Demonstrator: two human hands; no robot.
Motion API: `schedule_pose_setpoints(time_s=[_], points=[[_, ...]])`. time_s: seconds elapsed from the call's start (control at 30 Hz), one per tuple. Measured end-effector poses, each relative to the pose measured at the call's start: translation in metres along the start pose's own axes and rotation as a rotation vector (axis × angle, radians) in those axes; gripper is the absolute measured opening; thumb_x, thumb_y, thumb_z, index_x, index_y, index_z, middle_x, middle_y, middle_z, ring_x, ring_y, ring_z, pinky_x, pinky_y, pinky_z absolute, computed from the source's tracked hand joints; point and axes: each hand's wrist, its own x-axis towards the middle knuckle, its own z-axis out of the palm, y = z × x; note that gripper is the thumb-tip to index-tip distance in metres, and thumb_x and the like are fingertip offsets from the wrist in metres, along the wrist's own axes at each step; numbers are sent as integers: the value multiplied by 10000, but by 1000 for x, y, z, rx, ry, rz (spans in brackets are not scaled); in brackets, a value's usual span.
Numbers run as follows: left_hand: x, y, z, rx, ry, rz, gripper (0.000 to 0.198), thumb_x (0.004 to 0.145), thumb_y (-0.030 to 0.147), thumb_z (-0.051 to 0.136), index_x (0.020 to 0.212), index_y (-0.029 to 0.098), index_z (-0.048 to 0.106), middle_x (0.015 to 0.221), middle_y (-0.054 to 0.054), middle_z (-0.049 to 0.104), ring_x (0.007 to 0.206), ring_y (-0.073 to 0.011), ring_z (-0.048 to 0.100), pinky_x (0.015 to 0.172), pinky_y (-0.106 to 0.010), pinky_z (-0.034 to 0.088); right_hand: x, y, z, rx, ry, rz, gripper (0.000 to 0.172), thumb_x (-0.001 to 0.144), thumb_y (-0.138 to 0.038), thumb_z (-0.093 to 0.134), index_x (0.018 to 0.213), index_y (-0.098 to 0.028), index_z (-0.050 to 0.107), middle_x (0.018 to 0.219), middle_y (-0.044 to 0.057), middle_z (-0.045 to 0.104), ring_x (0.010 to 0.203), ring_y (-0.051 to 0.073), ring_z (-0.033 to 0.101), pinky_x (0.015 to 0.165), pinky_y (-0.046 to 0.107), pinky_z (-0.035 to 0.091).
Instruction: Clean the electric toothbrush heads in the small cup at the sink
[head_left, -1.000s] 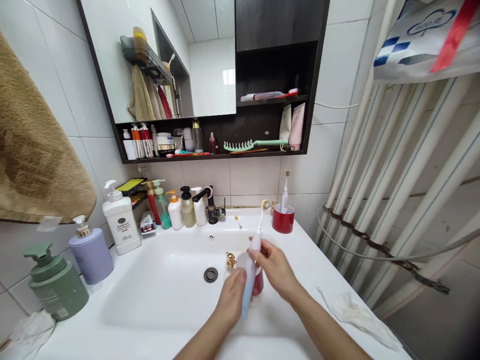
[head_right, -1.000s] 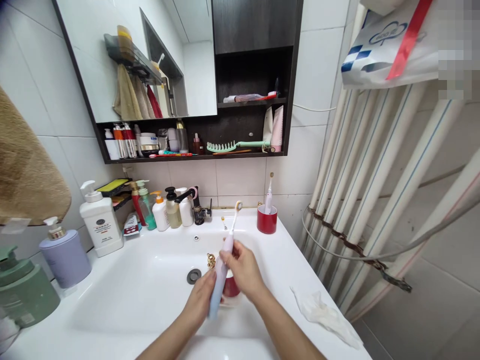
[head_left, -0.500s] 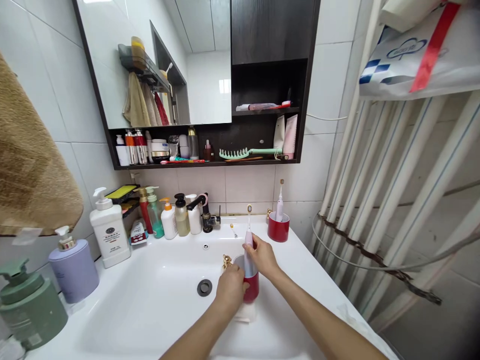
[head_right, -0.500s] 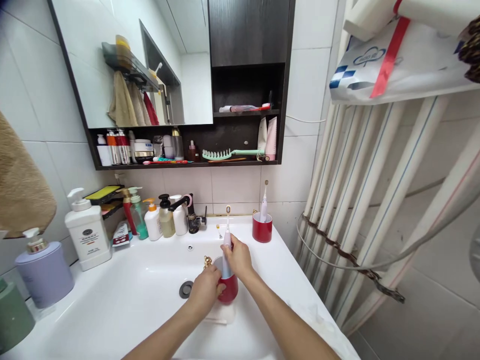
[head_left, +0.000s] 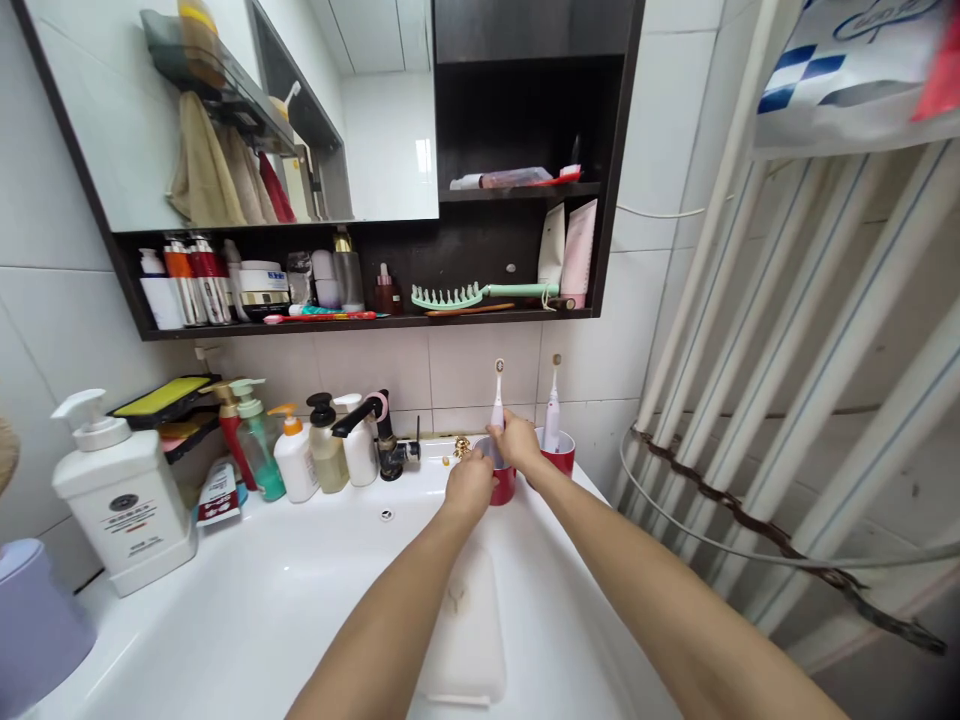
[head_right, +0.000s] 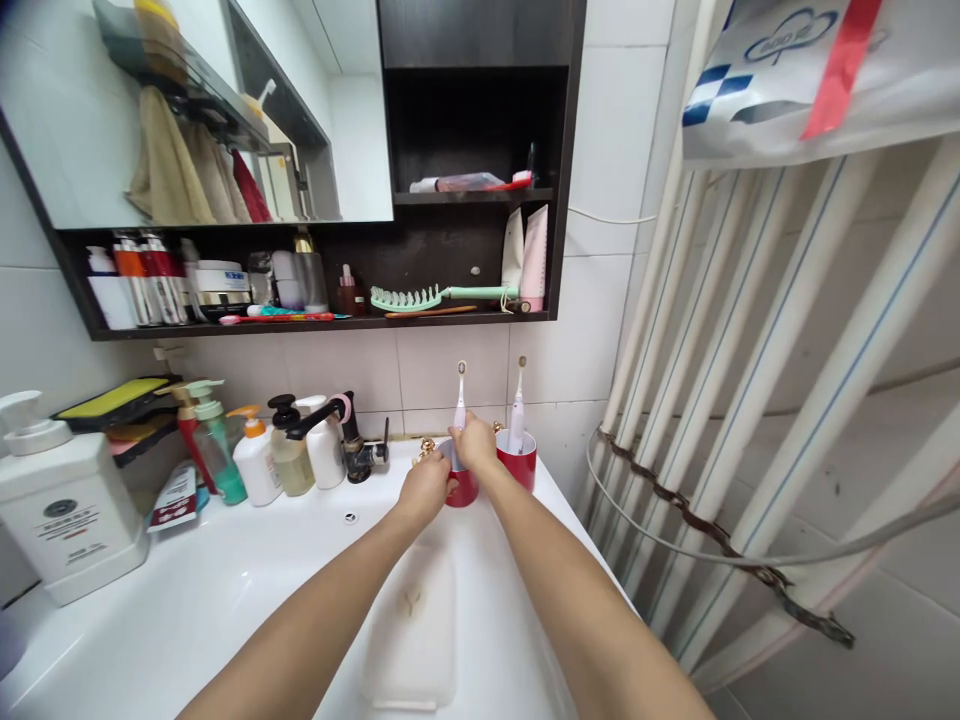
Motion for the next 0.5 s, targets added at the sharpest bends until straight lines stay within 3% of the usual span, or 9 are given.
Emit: schedule_pose_setpoints(time_s=[0.27, 0.5], points=[[31, 2, 15, -35, 40, -10, 269, 717, 288, 375, 939, 149, 432, 977, -47, 456, 853, -138, 449, 719, -349, 376, 31, 14, 19, -25, -28, 73, 257, 659, -240, 427, 874, -122, 504, 754, 116, 592, 696, 191, 523, 543, 245, 299], [21, 0, 13, -212, 85, 1, 267, 698, 219, 412, 957, 152, 422, 1060, -61, 402, 911, -157, 414, 752, -349, 348, 25, 15, 18, 52, -16, 73, 308, 629, -223, 459, 917, -120, 499, 752, 109, 593, 728, 192, 518, 597, 250, 315]])
